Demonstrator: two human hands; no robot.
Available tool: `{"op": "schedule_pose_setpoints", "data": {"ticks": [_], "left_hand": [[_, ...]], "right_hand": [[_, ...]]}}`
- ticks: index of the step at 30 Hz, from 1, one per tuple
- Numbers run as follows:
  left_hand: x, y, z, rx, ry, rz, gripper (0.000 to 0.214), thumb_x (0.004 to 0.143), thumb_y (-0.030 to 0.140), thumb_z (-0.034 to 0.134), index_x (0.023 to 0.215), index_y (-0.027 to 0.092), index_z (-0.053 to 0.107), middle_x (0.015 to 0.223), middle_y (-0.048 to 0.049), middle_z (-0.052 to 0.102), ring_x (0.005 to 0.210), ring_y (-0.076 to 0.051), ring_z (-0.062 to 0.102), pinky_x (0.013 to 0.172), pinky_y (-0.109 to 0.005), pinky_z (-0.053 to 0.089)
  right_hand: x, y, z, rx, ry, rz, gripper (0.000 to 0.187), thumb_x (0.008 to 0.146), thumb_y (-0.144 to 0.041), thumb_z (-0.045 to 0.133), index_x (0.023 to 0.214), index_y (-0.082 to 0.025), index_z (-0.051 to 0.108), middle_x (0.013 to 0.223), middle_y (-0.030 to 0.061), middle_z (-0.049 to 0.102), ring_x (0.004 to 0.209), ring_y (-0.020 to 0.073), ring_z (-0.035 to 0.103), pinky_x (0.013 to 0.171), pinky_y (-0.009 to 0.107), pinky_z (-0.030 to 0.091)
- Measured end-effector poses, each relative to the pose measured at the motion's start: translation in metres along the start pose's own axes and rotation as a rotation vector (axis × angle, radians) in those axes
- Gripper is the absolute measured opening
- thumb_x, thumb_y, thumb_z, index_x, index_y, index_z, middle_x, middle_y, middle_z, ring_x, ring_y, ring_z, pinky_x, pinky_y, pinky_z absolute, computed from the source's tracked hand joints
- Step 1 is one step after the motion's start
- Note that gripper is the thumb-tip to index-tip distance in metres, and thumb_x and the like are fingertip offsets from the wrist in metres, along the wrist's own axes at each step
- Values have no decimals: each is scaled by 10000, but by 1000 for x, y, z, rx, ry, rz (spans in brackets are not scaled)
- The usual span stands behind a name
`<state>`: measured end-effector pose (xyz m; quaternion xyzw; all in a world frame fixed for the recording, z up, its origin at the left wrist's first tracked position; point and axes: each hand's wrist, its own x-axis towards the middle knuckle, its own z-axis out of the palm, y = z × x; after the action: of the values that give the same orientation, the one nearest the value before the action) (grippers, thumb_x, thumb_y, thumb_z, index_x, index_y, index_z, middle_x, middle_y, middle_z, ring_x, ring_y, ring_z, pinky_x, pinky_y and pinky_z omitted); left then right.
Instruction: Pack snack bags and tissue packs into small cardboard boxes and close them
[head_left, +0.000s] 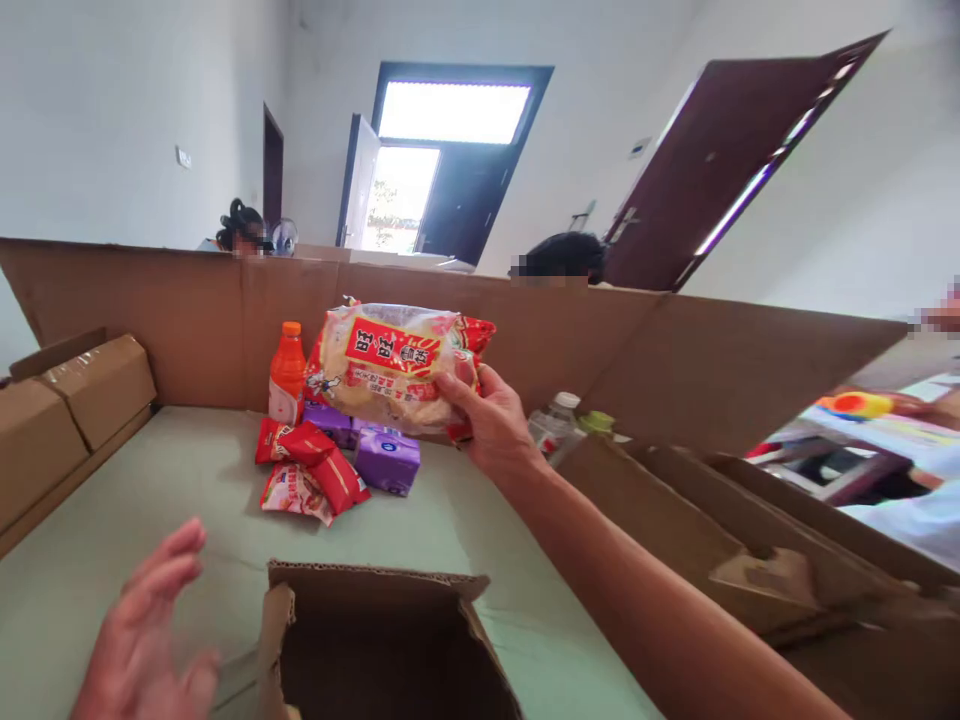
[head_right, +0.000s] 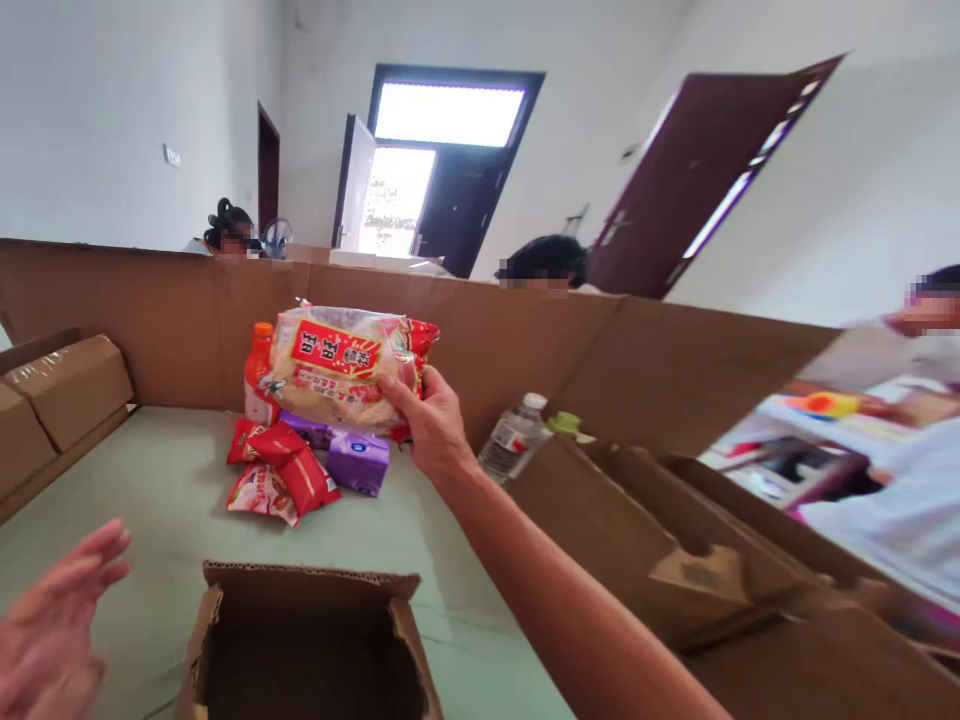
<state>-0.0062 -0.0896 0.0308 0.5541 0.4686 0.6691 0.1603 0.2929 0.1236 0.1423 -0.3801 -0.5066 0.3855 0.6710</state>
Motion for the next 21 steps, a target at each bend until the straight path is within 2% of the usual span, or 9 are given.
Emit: {"op": "schedule_pose_setpoints", "data": {"ticks": [1, 4, 6, 8, 11, 14, 18, 20, 21], "left_hand": [[12, 18, 11, -80, 51, -100, 471, 832, 324, 702, 1294, 331, 612, 1447, -43, 578, 1334, -307, 536, 1047, -409, 530], [37, 60, 37, -394, 10, -139, 736, 726, 489, 820, 1375, 320, 517, 1402, -91, 596, 1261, -308, 588, 960, -385, 579], [41, 74, 43, -556, -36, -164, 861, 644, 551, 862, 1387, 331, 488, 1350, -97, 621, 1151, -307, 651, 863, -394, 621], [37, 76, 39, -636, -13, -230, 729, 663, 494, 870, 1299, 320, 559, 1172, -67, 706, 937, -249, 720, 727, -346, 642], [26, 71, 23, -671, 75, -322, 353, 715, 353, 852, 1012, 264, 681, 792, 12, 740, 626, -160, 701, 546, -260, 611], [20, 66, 14, -687, 74, -372, 256, 702, 350, 861, 817, 213, 677, 681, 25, 721, 564, -155, 687, 496, -249, 599], [22, 68, 21, -586, 81, -327, 362, 668, 308, 893, 962, 245, 692, 810, 24, 763, 652, -134, 709, 597, -217, 617], [23, 72, 30, -504, 60, -285, 467, 680, 260, 889, 1094, 272, 674, 939, 15, 771, 774, -139, 727, 689, -212, 623], [23, 75, 35, -474, 34, -259, 491, 697, 241, 879, 1135, 280, 662, 977, 12, 767, 818, -140, 728, 720, -212, 622]], "right_hand": [[-17, -17, 4, 41, -44, 0, 580, 550, -543, 847, 947, -233, 561, 804, -26, 680, 604, 142, 634, 547, 270, 543], [-70, -51, 20, 101, -218, 36, 515, 632, -499, 847, 983, -236, 577, 730, -54, 643, 465, 83, 528, 389, 195, 439], [-100, -59, 28, 72, -328, 50, 511, 669, -527, 831, 1004, -237, 577, 701, -61, 619, 420, 65, 474, 330, 175, 377], [-120, -59, 31, 36, -446, 42, 544, 678, -566, 821, 1035, -237, 576, 745, -38, 645, 470, 87, 530, 373, 193, 446], [-128, -61, 24, -15, -619, -32, 627, 685, -627, 801, 1123, -233, 584, 905, 37, 710, 720, 181, 680, 634, 304, 602], [-119, -81, 9, -128, -669, -233, 769, 751, -734, 680, 1346, -276, 515, 1210, 109, 682, 1076, 284, 676, 901, 435, 582], [-115, -128, -9, -609, -527, -648, 794, 797, -704, 653, 1476, -351, 440, 1477, 84, 522, 1357, 345, 488, 1091, 539, 447], [-118, -144, -10, -847, -529, -767, 890, 720, -725, 712, 1476, -326, 466, 1459, 90, 540, 1316, 376, 517, 1062, 556, 465], [-119, -148, -9, -920, -571, -756, 928, 689, -726, 733, 1474, -304, 477, 1399, 100, 590, 1227, 371, 588, 992, 540, 516]]}}
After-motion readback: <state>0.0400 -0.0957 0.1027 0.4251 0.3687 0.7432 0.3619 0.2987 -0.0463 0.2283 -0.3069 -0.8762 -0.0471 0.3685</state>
